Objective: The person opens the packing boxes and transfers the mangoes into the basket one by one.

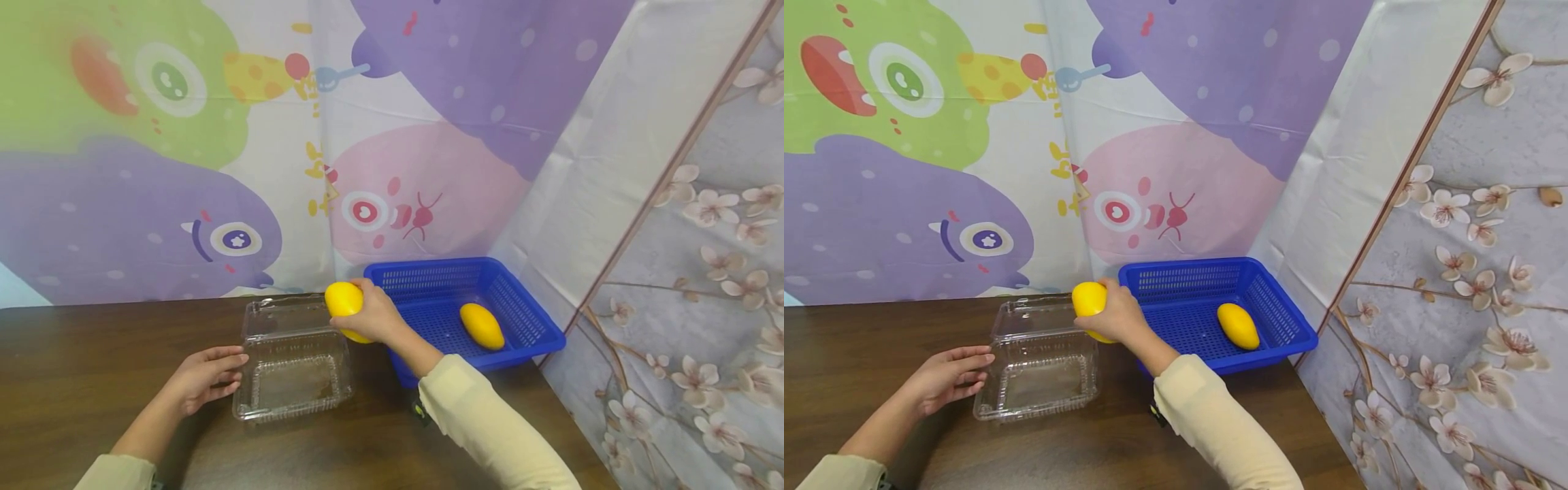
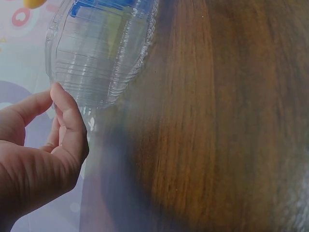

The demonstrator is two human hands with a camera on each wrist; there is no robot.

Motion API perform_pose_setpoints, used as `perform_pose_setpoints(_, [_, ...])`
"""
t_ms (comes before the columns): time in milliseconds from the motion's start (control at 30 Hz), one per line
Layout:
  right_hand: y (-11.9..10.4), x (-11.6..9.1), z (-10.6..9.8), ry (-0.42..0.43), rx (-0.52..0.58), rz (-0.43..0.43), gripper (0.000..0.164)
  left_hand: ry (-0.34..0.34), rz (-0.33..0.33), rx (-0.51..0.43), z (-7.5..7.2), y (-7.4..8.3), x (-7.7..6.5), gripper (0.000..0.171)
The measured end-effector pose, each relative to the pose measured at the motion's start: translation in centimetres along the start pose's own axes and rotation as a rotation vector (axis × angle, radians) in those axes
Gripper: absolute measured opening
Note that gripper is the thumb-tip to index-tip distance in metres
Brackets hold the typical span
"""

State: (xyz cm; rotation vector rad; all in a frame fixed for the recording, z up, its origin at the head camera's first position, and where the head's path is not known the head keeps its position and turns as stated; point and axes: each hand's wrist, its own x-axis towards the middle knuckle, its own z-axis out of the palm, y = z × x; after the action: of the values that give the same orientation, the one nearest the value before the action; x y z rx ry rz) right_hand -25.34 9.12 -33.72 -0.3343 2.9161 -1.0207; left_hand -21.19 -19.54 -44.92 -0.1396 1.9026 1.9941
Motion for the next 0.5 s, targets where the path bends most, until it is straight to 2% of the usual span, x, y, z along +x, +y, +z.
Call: perform_pose_setpoints(500, [1.6,-0.1,-1.2,0.016,0.007,0.039,0.080,0.000,-0.002,0.002,-0.1,-0.2,0.2,0.050])
